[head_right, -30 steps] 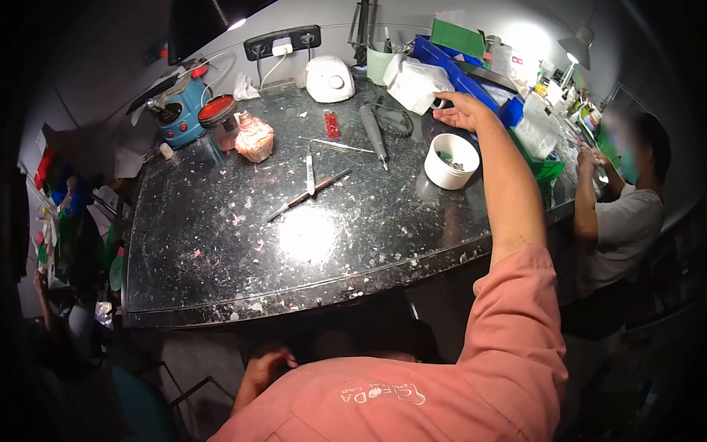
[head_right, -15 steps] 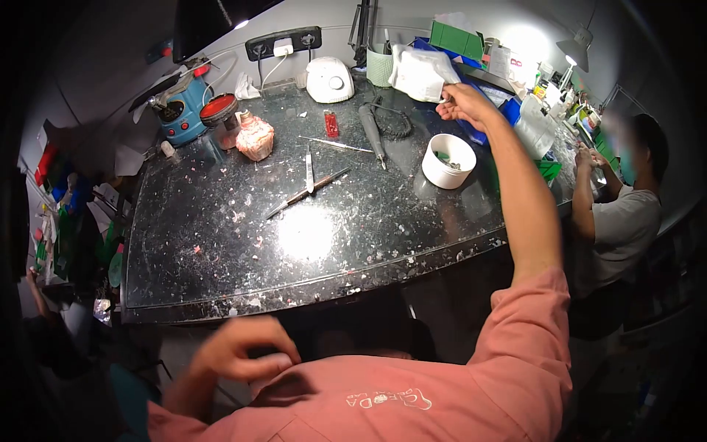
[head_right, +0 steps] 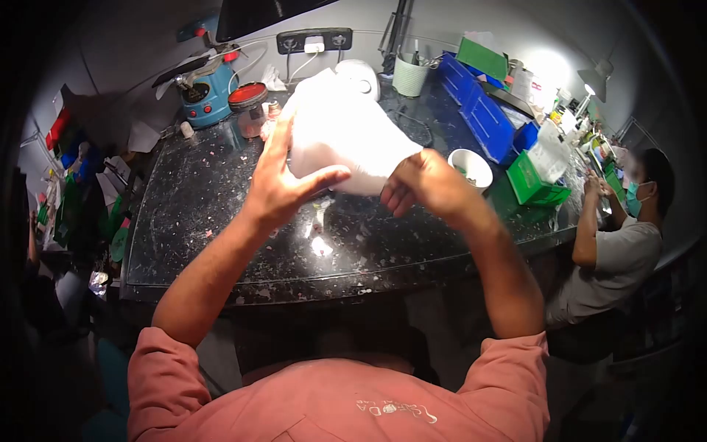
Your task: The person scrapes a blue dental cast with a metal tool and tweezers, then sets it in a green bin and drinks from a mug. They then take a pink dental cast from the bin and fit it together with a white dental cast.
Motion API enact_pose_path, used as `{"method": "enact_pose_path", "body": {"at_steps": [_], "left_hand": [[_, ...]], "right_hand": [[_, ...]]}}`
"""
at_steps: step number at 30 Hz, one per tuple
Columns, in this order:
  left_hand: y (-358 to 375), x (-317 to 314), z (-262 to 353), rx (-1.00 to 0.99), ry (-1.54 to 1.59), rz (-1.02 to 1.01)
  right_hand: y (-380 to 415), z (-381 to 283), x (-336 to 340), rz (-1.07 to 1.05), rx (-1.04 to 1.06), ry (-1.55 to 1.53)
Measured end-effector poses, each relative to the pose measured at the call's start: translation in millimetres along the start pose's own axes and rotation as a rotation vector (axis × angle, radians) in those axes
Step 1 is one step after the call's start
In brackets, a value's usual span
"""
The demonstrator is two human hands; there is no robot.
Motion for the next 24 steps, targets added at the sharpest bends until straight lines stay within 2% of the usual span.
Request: {"method": "enact_pose_path", "body": {"at_steps": [1,3,4,7,9,11,13,15,17,19,21,24], "left_hand": [[10.0,3.2,3.3,-0.028,0.021,0.052],[21.3,5.1,-7.1,-0.021,0.026,0.053],[25.2,7.9,0.7,-0.191,-0.038,0.061],[25.5,18.1,-9.8,-0.214,0.133,0.053],[27.7,19.9,-48.9,0.154,0.491,0.146],[20.9,28.5,-62.8,0.257,0.589,0.206],[14.5,37.5,-86.7,0.24,0.553,0.35],[15.5,36.5,-107.6,0.255,0.598,0.375],[17.0,37.2,-108.3,0.265,0.353,0.355],[19.0,35.8,-99.3,0.293,0.314,0.342],[17.3,28.1,-94.1,0.264,0.162,0.236],[15.7,20.2,-91.9,0.188,0.184,0.174]], "right_hand": [[2.1,2.7,-12.3,-0.025,-0.01,0.014],[6.5,3.2,-32.5,-0.148,0.102,0.051],[8.8,11.0,-39.2,-0.146,0.054,-0.069],[5.7,16.0,-48.3,-0.11,-0.036,-0.11],[5.2,19.7,-48.5,-0.155,-0.084,-0.12],[3.0,23.5,-46.3,-0.126,-0.081,-0.038],[4.5,23.4,-41.6,-0.092,-0.088,0.006],[8.4,26.2,-31.5,-0.037,-0.123,-0.033],[11.8,22.7,-26.4,-0.033,-0.092,-0.022],[17.1,10.4,-17.6,0.037,-0.043,0.077],[25.6,-3.9,-22.2,0.037,-0.042,0.044],[39.2,-30.7,-33.8,0.054,0.03,0.044]]}}
Point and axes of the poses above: each hand's wrist, its own y-axis away from the middle knuckle, its own x-axis out of the back of the hand, z = x × y, the point moved 8 cm from there along -y, towards the middle knuckle, and after that the axes turned 3 degrees about x, right-handed, at the moved point
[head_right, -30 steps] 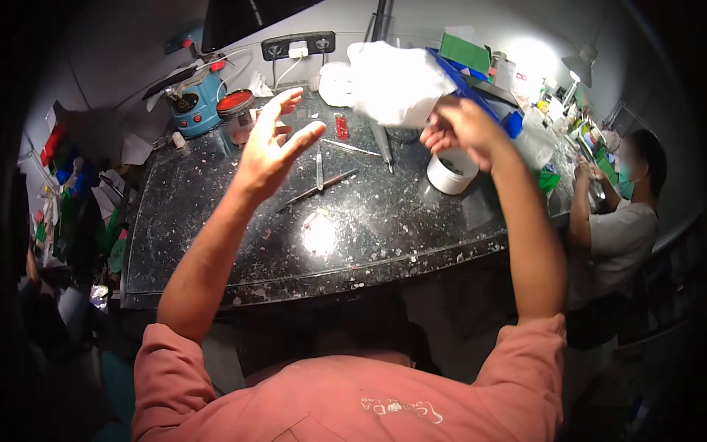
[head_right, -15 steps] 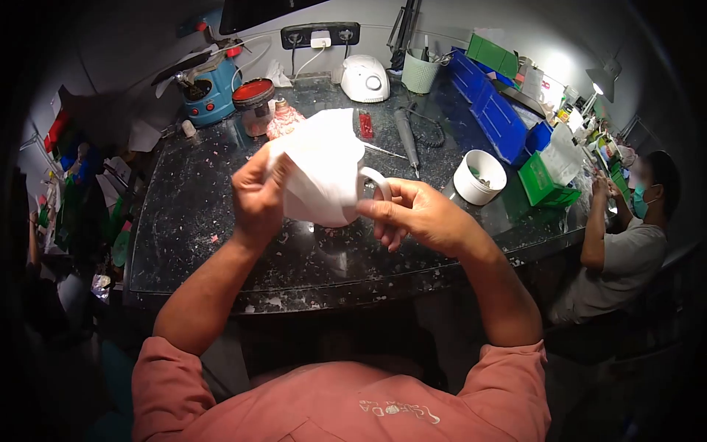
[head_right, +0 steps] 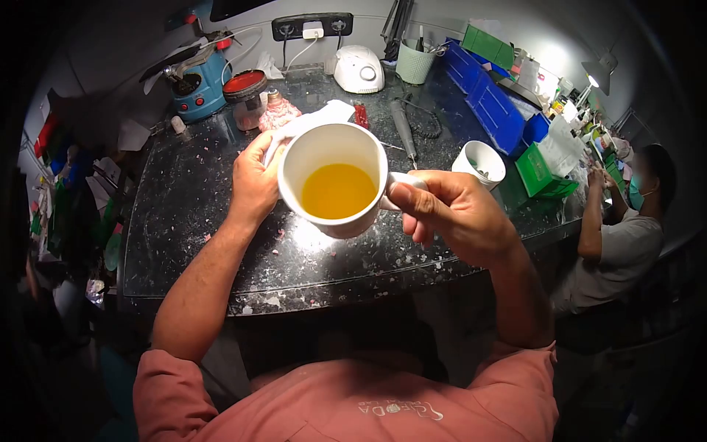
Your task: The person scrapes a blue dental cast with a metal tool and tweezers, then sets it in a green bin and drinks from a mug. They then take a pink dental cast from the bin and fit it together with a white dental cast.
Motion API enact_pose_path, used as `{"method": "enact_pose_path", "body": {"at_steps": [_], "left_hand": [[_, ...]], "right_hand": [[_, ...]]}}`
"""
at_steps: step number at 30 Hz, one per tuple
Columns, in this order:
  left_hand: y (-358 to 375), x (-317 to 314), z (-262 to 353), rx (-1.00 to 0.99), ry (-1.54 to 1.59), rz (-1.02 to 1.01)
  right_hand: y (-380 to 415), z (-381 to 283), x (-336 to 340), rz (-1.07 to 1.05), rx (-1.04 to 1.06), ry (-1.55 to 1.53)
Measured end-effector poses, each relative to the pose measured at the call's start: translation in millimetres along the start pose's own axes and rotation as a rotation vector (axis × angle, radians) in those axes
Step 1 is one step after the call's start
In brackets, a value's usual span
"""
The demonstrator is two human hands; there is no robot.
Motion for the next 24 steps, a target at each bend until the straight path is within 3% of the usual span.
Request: {"method": "enact_pose_path", "body": {"at_steps": [4,8,12,18,21,24], "left_hand": [[-2.2,-1.9,13.4,-0.105,-0.052,-0.045],[-1.7,-0.1,-6.0,0.033,-0.006,-0.034],[-1.8,1.1,3.2,0.03,-0.105,-0.028],[-2.1,-0.8,-3.4,0.052,-0.111,-0.058],[-2.8,-1.3,-5.7,0.05,-0.081,-0.053],[-2.6,-0.4,-5.8,0.036,-0.066,-0.038]], "right_hand": [[13.8,-41.9,-15.0,-0.021,0.227,0.042],[27.8,-76.0,-21.9,0.012,0.452,0.067],[41.3,-91.3,-39.5,-0.072,0.592,0.384],[52.9,-106.2,-46.3,-0.104,0.648,0.439],[56.3,-117.4,-52.7,-0.279,0.653,0.42],[58.4,-118.5,-51.6,-0.259,0.573,0.446]]}}
Point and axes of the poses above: each hand's wrist, its own y-axis away from the middle knuckle, its own x-axis out of the back of the hand, z = x × y, the point moved 8 cm from there along -y, towards the middle knuckle, and after that the axes turned 3 degrees about x, right-handed, at the moved point
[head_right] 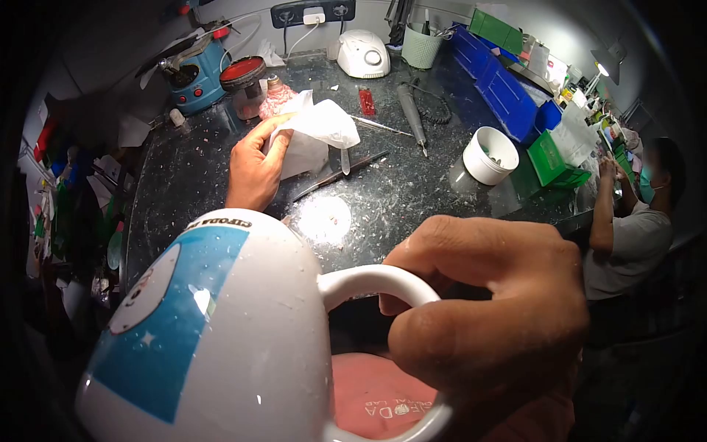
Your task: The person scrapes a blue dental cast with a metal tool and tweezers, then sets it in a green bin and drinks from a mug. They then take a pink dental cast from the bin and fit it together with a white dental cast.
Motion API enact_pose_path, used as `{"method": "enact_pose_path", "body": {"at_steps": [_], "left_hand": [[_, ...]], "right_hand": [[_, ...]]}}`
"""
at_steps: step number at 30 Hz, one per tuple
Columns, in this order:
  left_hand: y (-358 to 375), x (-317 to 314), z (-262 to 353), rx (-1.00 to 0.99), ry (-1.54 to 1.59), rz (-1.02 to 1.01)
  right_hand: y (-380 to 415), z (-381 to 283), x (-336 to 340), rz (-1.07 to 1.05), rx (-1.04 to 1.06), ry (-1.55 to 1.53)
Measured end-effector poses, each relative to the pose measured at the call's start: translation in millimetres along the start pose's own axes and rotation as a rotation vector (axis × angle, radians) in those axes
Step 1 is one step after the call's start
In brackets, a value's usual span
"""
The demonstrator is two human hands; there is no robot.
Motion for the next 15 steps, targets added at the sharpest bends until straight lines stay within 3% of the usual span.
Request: {"method": "enact_pose_path", "body": {"at_steps": [4,7,15], "left_hand": [[1.0,-1.8,0.5,0.007,0.03,-0.019],[1.9,-2.7,3.3,0.007,0.023,-0.028],[1.0,-1.9,-0.2,-0.015,0.023,-0.008]], "right_hand": [[0.3,-0.5,1.3,-0.029,0.021,0.032],[4.7,-2.6,6.1,0.017,0.208,-0.01],[5.5,-1.8,7.2,-0.048,0.249,0.071]]}}
Point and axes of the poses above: each hand's wrist, its own y-axis away from the middle knuckle, its own x-axis out of the back of the hand, z = x × y, the point moved 8 cm from there along -y, towards the middle knuckle, and after that the axes turned 3 degrees about x, right-handed, at the moved point
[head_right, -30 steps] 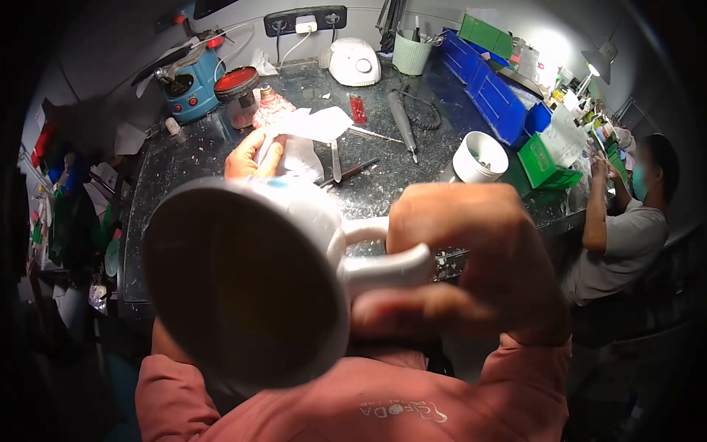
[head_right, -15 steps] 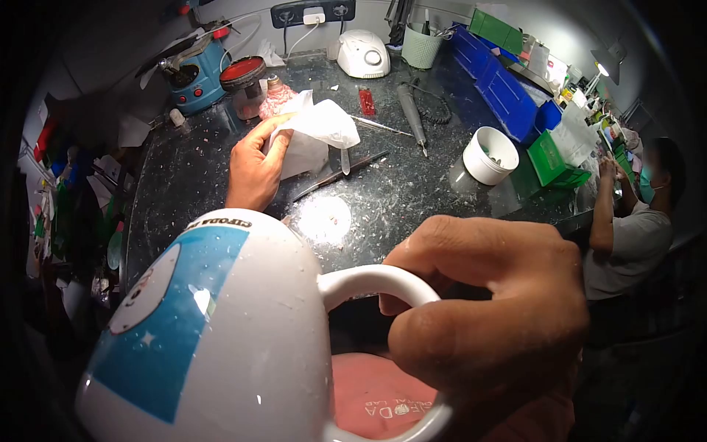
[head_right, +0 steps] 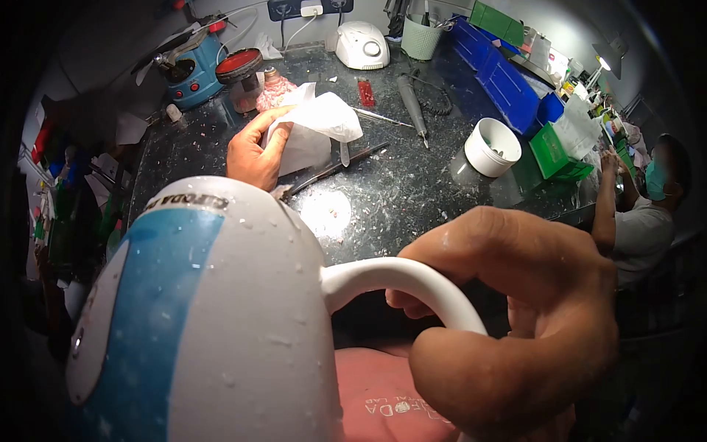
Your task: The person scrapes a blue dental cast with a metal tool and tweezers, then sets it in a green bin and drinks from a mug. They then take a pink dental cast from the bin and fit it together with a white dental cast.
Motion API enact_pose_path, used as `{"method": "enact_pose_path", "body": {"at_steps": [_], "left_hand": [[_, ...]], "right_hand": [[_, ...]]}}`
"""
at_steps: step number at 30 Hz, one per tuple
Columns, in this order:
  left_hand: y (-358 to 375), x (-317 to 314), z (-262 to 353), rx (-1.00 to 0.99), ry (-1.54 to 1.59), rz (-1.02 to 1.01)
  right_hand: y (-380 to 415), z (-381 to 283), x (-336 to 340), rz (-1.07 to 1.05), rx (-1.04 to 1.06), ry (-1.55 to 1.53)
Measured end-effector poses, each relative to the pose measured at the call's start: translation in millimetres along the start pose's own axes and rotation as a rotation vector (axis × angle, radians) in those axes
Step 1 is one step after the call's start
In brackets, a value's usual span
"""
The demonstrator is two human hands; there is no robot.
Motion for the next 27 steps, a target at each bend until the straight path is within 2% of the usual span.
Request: {"method": "enact_pose_path", "body": {"at_steps": [9,11,21,23,27], "left_hand": [[-3.9,0.9,-13.2,0.016,0.058,0.051],[-4.1,0.5,-17.4,0.067,0.07,0.053],[-6.6,1.0,-16.8,-0.001,0.022,0.051],[-4.8,1.2,-19.4,0.144,-0.004,0.043],[-7.6,1.0,-24.1,0.101,0.008,0.029]], "right_hand": [[-6.7,-1.7,-0.5,-0.042,0.01,0.014],[-6.6,-3.6,1.7,-0.043,0.006,0.013],[-9.2,-4.9,3.7,-0.048,-0.002,0.026],[-9.5,-4.6,3.1,-0.045,-0.003,0.029],[-7.9,-6.1,2.0,-0.034,-0.007,0.027]]}}
Point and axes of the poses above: each hand's wrist, its own y-axis away from the middle knuckle, its own x-axis out of the back of the hand, z = x × y, the point moved 8 cm from there along -y, towards the middle knuckle, and after that the axes turned 3 degrees about x, right-handed, at the moved point
